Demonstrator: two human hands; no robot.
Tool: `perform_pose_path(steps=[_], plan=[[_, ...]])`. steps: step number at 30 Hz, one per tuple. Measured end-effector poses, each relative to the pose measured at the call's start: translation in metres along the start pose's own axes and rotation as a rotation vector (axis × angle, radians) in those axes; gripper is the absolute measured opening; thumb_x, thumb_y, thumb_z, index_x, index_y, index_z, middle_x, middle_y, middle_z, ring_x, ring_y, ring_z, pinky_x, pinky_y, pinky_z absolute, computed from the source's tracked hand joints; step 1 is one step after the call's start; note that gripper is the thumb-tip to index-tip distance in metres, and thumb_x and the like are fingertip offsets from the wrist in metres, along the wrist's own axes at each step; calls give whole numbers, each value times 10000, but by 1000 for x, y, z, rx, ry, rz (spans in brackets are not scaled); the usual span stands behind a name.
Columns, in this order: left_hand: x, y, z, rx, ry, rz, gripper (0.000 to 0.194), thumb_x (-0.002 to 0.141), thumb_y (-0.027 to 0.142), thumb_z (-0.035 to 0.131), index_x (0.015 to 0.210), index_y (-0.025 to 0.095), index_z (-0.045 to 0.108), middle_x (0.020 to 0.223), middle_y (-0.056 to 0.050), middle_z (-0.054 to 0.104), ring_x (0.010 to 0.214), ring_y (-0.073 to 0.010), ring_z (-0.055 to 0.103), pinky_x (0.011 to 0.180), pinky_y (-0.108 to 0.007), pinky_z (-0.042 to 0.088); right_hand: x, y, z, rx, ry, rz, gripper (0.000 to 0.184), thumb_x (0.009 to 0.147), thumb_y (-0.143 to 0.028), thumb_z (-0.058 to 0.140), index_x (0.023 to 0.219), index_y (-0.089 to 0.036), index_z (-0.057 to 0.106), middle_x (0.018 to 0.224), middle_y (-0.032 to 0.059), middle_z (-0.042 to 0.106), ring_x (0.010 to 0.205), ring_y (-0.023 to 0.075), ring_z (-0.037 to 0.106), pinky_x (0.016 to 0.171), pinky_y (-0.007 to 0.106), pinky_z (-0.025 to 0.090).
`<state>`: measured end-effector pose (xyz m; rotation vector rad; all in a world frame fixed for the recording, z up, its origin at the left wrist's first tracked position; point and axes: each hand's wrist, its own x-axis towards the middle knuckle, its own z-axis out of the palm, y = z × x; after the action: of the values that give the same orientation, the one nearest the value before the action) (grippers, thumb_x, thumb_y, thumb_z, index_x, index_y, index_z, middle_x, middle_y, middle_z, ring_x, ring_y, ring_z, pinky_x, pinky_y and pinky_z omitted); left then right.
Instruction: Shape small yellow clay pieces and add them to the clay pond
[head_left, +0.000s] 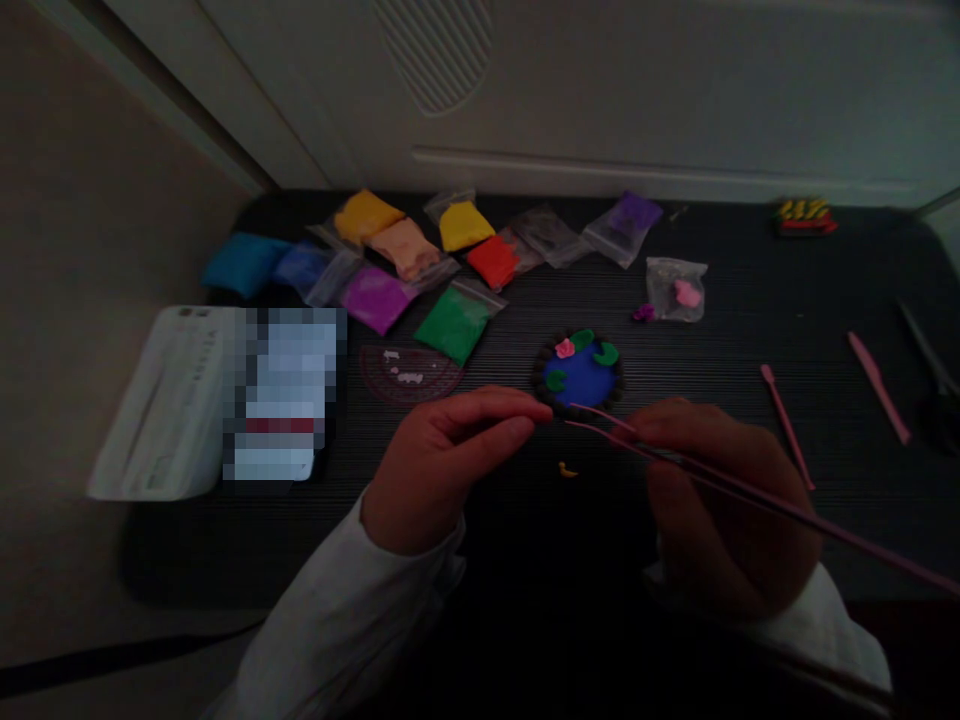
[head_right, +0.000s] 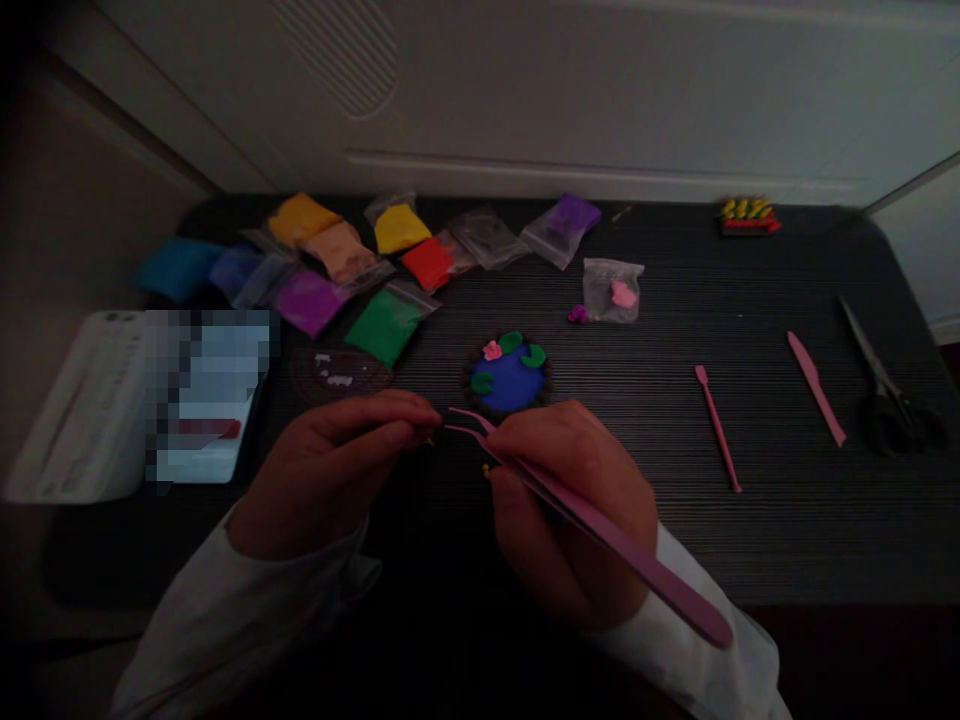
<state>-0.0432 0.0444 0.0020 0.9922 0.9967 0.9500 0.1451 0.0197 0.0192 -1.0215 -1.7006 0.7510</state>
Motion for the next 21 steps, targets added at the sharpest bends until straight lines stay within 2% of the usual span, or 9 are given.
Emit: perform_pose_path(steps=[2,4,9,12,16,19,21], plan=[[0,0,-1,21,23,19,159,734,140,588,789,250,690,846,31,658,803,-105,578,712,-190,427,0,-1,0,-7,4,2,385,670,-12,520,1021,-169,538,907,54,602,808,184,570,651,351,469],[0,1,-4,134,93,72,138,728,154,594,771,251,684,826,34,659,805,-112,582,727,-209,433,-1,-1,0,-10,9,18,380,673,-14,520,1016,-177,539,902,50,602,807,183,569,651,350,466],[-5,5,-26,652,354,277,93,701,184,617,774,228,652,803,28,649,791,-129,581,733,-252,453,-1,-1,0,-17,14,26,371,679,-20,522,1013,-181,536,887,42,603,808,179,570,665,348,458],[-9,2,-43,943,437,368,108,685,209,636,793,211,635,813,9,633,759,-143,581,710,-283,460,0,0,1,-25,-2,18,381,672,-12,524,1019,-170,532,889,43,601,805,176,569,663,345,455],[-9,-9,-55,1323,365,531,130,688,222,629,814,202,654,810,-31,626,783,-185,565,705,-330,459,0,-1,1,-25,12,15,379,664,-10,533,1011,-164,533,894,44,597,822,182,565,673,349,456],[-4,-15,-51,1474,317,631,139,693,226,622,816,188,672,781,-47,633,762,-199,548,715,-356,449,-1,-2,1,-42,12,40,363,668,-11,534,996,-166,541,884,40,601,808,173,566,665,336,450],[0,-17,-47,1529,302,642,148,706,230,606,823,178,681,770,-56,642,745,-207,537,714,-365,440,-1,-3,1,-35,13,56,357,673,-15,531,994,-171,542,884,40,603,800,170,568,659,332,452]])
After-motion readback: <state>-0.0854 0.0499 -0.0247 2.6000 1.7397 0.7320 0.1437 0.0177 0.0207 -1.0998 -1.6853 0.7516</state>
